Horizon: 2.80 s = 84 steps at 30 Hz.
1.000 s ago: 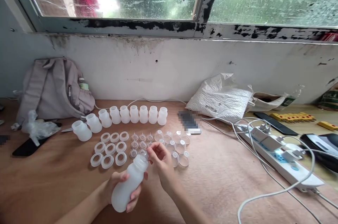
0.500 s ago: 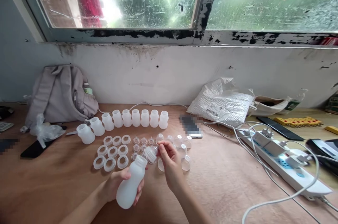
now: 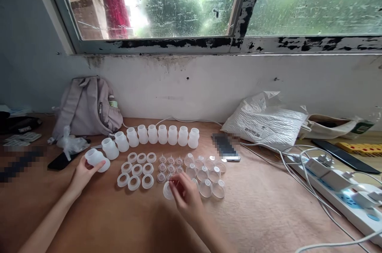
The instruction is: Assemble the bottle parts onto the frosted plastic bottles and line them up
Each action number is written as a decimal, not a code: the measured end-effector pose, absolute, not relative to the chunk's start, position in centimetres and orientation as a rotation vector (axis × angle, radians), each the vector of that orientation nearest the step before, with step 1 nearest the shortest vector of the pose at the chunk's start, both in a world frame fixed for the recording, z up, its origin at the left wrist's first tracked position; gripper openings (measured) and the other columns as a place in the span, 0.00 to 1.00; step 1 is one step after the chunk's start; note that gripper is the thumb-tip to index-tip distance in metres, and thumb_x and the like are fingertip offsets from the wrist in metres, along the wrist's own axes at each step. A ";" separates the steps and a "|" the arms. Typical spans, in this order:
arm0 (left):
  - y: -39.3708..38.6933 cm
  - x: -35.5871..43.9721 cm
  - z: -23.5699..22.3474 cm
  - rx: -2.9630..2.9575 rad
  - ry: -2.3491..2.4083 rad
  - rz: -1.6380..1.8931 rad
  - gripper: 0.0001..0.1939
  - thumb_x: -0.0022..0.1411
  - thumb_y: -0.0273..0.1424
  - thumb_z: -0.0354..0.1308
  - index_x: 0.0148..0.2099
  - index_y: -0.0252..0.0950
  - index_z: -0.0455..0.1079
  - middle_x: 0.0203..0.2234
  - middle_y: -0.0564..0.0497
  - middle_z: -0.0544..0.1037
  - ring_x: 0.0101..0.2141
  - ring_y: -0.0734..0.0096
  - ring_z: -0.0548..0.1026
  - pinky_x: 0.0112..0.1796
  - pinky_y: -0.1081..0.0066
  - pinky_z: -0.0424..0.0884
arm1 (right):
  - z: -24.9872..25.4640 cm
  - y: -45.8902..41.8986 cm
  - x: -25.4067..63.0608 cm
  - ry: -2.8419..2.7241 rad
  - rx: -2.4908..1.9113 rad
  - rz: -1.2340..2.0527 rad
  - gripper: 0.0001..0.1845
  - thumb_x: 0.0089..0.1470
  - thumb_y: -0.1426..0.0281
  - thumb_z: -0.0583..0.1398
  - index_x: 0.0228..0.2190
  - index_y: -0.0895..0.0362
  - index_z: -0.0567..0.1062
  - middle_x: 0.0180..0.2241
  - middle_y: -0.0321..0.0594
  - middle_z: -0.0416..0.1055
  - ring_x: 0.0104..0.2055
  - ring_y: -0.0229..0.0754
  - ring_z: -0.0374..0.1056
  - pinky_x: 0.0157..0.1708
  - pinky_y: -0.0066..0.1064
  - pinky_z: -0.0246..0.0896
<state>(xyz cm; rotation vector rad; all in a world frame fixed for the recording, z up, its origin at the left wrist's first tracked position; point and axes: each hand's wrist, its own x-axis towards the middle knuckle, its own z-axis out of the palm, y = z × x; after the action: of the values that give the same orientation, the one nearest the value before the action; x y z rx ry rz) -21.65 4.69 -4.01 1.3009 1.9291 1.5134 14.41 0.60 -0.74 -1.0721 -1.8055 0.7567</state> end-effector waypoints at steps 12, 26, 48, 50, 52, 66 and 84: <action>4.8 -21.3 -4.1 1.705 2.252 1.712 0.43 0.40 0.41 0.63 0.56 0.32 0.50 0.50 0.36 0.60 0.47 0.50 0.64 0.42 0.55 0.66 | -3.4 -0.5 13.3 -2.332 -1.180 0.508 0.03 0.54 0.69 0.52 0.34 0.54 0.61 0.29 0.36 0.66 0.25 0.37 0.61 0.25 0.27 0.54; -0.2 -4.4 -2.7 2.633 1.234 0.828 0.22 0.49 0.39 0.59 0.45 0.36 0.64 0.35 0.45 0.72 0.37 0.58 0.69 0.38 0.59 0.66 | -3.8 -0.4 12.8 -2.186 -0.954 0.594 0.07 0.55 0.76 0.46 0.32 0.55 0.62 0.29 0.40 0.66 0.28 0.39 0.63 0.28 0.28 0.57; 2.1 -14.3 -2.9 2.135 1.980 1.079 0.19 0.61 0.35 0.44 0.54 0.40 0.54 0.45 0.44 0.70 0.45 0.54 0.70 0.40 0.60 0.69 | -3.8 0.4 13.2 -2.199 -1.109 0.504 0.09 0.46 0.76 0.52 0.32 0.54 0.64 0.28 0.35 0.65 0.24 0.35 0.60 0.24 0.25 0.54; 3.0 -15.2 -3.8 2.121 2.008 1.068 0.19 0.61 0.35 0.43 0.54 0.38 0.52 0.46 0.42 0.69 0.45 0.52 0.70 0.41 0.58 0.68 | -4.2 0.4 13.0 -2.212 -1.117 0.476 0.09 0.47 0.76 0.52 0.33 0.54 0.65 0.28 0.35 0.66 0.24 0.35 0.61 0.24 0.25 0.54; 3.8 -15.8 -4.8 2.154 2.005 1.055 0.19 0.61 0.34 0.42 0.54 0.38 0.53 0.46 0.41 0.69 0.46 0.51 0.69 0.42 0.57 0.67 | -4.5 0.4 13.0 -2.204 -1.139 0.452 0.09 0.48 0.75 0.52 0.34 0.54 0.65 0.28 0.36 0.67 0.24 0.35 0.62 0.24 0.25 0.54; 5.5 -16.7 -8.1 2.190 2.066 1.107 0.20 0.58 0.31 0.42 0.52 0.31 0.58 0.48 0.37 0.67 0.48 0.49 0.66 0.45 0.53 0.64 | -5.9 1.0 12.2 -2.162 -1.202 0.361 0.11 0.52 0.72 0.52 0.40 0.54 0.64 0.26 0.36 0.68 0.23 0.36 0.63 0.25 0.26 0.58; 3.5 -11.4 -0.3 2.477 1.701 1.235 0.14 0.59 0.26 0.44 0.46 0.37 0.65 0.39 0.47 0.73 0.41 0.63 0.70 0.44 0.65 0.65 | -5.2 0.6 12.8 -2.067 -1.137 0.443 0.11 0.55 0.74 0.49 0.40 0.55 0.64 0.31 0.39 0.67 0.26 0.36 0.63 0.27 0.27 0.60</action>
<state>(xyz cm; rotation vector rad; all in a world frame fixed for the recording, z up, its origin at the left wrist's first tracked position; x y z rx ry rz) -11.36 3.51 -0.26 2.4775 1.7012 1.2352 12.83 0.58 -5.20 -1.1370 -2.0670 0.4425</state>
